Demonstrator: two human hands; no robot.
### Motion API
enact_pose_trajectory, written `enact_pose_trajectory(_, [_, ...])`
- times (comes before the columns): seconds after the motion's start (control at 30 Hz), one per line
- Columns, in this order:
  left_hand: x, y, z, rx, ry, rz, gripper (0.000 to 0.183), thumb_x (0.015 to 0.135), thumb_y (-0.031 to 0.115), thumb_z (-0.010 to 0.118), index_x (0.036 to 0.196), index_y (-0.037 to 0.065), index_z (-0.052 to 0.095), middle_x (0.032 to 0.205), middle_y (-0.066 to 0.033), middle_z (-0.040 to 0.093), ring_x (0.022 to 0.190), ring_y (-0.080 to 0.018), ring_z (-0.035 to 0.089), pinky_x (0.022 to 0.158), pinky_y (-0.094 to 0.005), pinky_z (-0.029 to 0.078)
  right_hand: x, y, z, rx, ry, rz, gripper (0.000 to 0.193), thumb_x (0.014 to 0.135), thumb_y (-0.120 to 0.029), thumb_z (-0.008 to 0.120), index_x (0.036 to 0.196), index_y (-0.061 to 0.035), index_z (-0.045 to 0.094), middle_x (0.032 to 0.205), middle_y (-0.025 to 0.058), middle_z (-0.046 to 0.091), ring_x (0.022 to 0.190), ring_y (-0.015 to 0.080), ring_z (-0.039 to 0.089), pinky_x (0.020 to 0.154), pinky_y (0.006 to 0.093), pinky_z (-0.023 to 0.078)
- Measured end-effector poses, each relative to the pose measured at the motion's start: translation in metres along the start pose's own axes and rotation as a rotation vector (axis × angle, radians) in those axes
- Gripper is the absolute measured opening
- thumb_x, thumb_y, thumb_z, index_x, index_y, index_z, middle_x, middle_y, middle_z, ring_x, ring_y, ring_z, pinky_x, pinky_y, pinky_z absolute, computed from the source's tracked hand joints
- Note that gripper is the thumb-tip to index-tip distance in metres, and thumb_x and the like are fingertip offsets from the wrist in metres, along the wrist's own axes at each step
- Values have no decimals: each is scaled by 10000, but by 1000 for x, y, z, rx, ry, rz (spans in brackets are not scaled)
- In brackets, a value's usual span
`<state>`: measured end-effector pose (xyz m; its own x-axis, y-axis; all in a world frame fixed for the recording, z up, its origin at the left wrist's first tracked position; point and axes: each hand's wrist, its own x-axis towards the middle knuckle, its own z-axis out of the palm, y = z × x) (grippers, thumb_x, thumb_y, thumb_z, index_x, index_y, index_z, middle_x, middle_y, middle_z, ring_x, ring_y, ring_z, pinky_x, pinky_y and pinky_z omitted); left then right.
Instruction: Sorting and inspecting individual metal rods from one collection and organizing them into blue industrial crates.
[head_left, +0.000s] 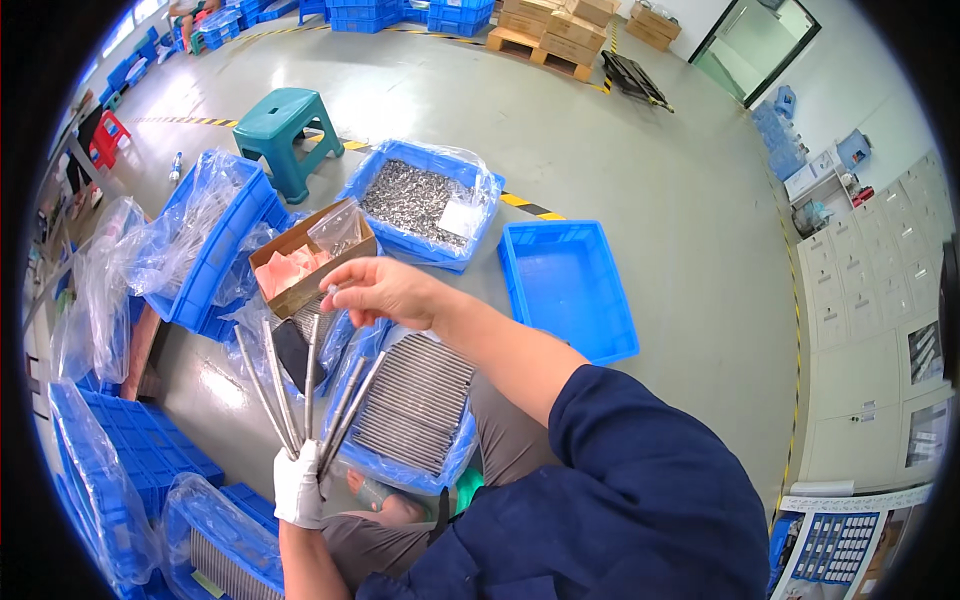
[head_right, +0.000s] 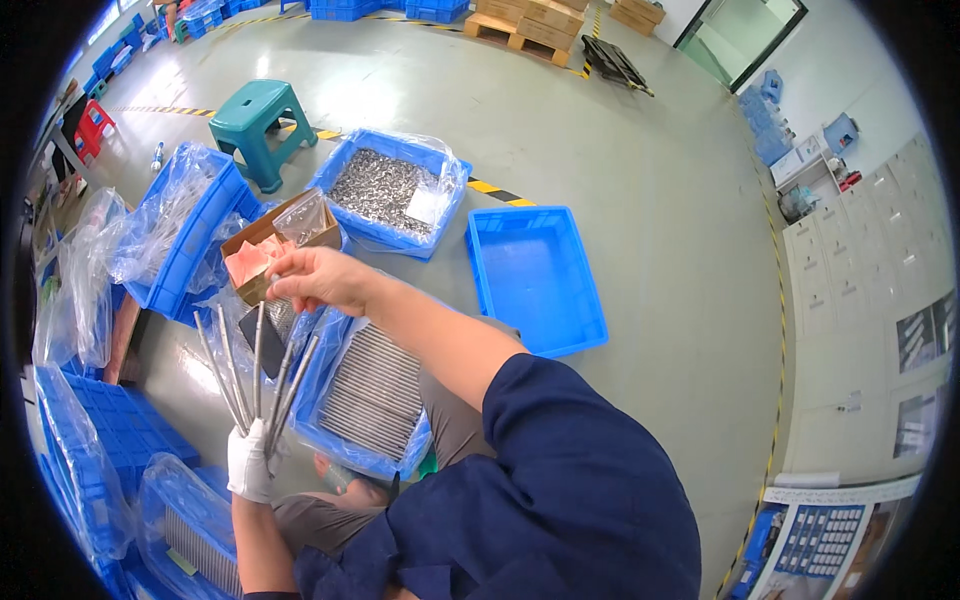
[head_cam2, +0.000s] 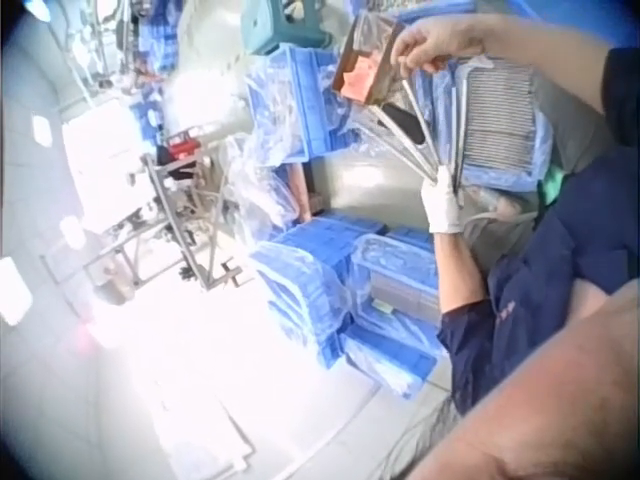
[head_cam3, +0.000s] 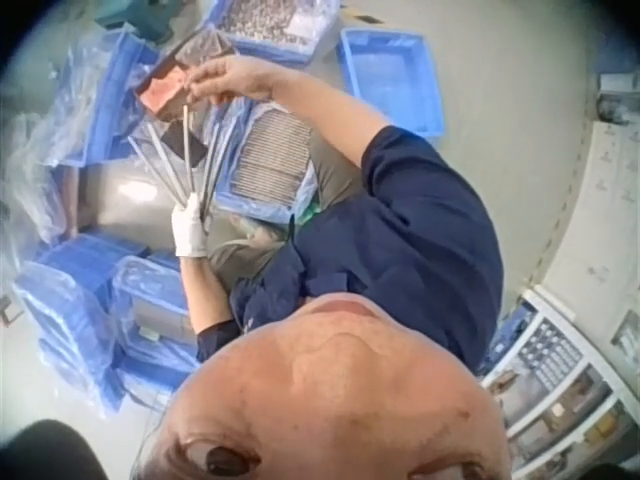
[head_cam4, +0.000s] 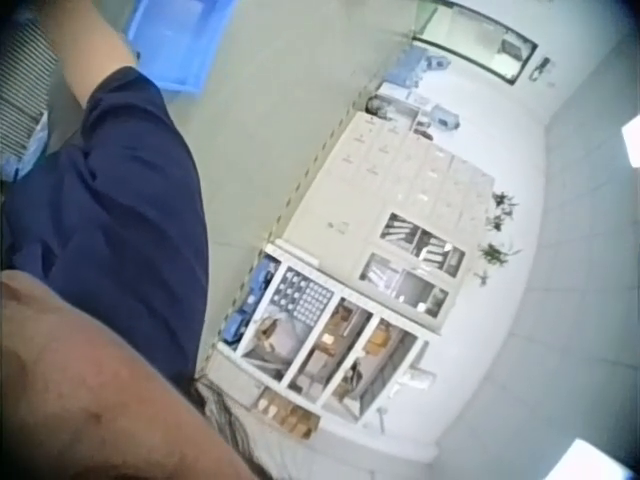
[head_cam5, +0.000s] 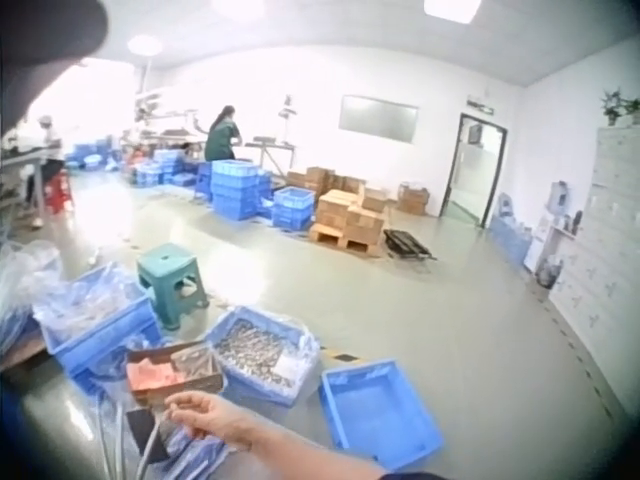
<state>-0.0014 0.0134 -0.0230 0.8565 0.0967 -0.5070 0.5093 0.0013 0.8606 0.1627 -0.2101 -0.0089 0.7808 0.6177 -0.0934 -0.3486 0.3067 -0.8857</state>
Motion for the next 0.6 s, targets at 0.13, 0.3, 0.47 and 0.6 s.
enact_pose_trajectory(0.13, [-8,7,13,31,-66,-24,250,816,243,510,689,28,504,486,-61,509,330,-85,386,315,-204,277,-1,4,8,150,-160,89,256,772,-59,571,1018,-33,507,926,101,587,585,70,525,556,193,459])
enact_pose_trajectory(0.3, [-12,7,10,11,-78,-26,245,816,229,497,685,22,512,492,-83,527,324,-86,383,310,-200,274,-6,0,10,74,-168,116,267,752,-74,598,1000,-29,509,884,85,596,577,77,514,550,199,445])
enact_pose_trajectory(0.47, [-13,10,11,10,-82,-28,237,808,225,505,690,20,515,493,-85,529,325,-86,386,309,-197,274,-10,1,15,24,-244,83,275,747,-65,594,1009,-38,514,901,82,597,598,74,518,566,204,448])
enact_pose_trajectory(0.6, [-14,6,8,-2,-81,-28,235,806,228,512,691,23,515,493,-76,526,327,-84,387,310,-195,274,-12,6,23,-87,-262,79,274,740,-43,589,1005,-47,521,908,77,601,610,69,521,570,204,449])
